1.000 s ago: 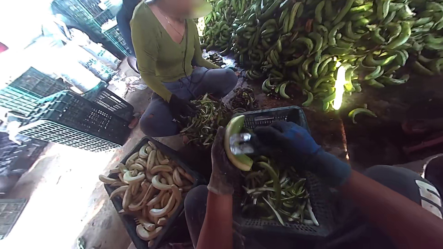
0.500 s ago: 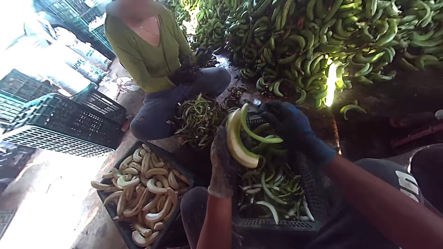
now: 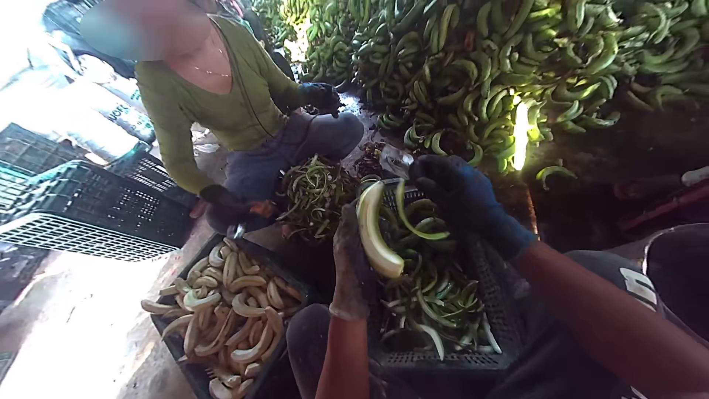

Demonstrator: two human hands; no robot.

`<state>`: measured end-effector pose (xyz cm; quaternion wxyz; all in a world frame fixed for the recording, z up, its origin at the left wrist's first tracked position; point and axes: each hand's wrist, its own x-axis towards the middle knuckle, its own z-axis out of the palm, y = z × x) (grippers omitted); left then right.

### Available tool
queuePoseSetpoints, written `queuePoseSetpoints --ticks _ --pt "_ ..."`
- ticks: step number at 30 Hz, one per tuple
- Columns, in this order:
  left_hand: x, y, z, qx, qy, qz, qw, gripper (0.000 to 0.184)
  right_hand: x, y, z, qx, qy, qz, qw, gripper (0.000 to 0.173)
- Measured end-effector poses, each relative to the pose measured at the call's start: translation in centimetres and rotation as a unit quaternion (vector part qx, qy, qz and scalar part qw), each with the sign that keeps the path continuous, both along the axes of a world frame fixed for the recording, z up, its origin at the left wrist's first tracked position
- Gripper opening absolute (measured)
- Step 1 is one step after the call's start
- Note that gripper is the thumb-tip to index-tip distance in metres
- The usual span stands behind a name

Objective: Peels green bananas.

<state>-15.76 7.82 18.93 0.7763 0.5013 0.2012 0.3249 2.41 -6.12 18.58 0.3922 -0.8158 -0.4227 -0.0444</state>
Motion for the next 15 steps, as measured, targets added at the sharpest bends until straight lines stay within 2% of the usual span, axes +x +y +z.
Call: queuePoseSetpoints --ticks 2,4,5,6,8,10,11,13,15 --pt "-0.3 0.9 -0.1 -0.029 -0.018 -0.023 0.999 0.041 -0.2 -1.0 0.4 0.019 0.062 0.126 0.99 0.038" --pt "-0.6 1.5 -0.3 -0.05 -0.015 -0.012 0.999 0.04 -1.4 -1.5 0.2 0.004 0.099 0.305 0.947 0.036" --pt "-0.6 1.5 -0.4 -0.062 -0.007 0.0 0.998 0.041 -2.2 -1.3 -0.1 -0.023 0.089 0.356 0.93 0.042" --pt "-0.7 1.4 -0.5 -0.066 0.0 0.007 0.998 0.041 -2.9 -0.9 -0.5 -0.042 0.065 0.363 0.928 0.044" --pt "-0.6 0.8 -0.9 -0.048 0.007 0.002 0.999 0.037 -3.6 -0.3 -1.2 -0.035 -0.009 0.27 0.962 0.036" --pt "-0.2 0.4 -0.9 -0.03 0.021 -0.004 0.999 0.036 -2.7 0.4 -1.8 0.012 -0.103 0.11 0.989 0.041" --pt "-0.1 0.2 -0.8 -0.024 0.025 -0.011 0.999 0.038 -1.9 0.6 -1.8 0.029 -0.113 0.038 0.992 0.043" --pt "0.0 0.1 -0.3 -0.02 0.019 -0.021 0.999 0.042 -0.6 0.6 -0.8 0.011 -0.049 -0.041 0.998 0.048" --pt "-0.2 0.7 -0.4 -0.038 0.006 -0.04 0.998 0.045 -0.5 -0.1 -0.1 -0.008 0.019 -0.004 1.0 0.052"
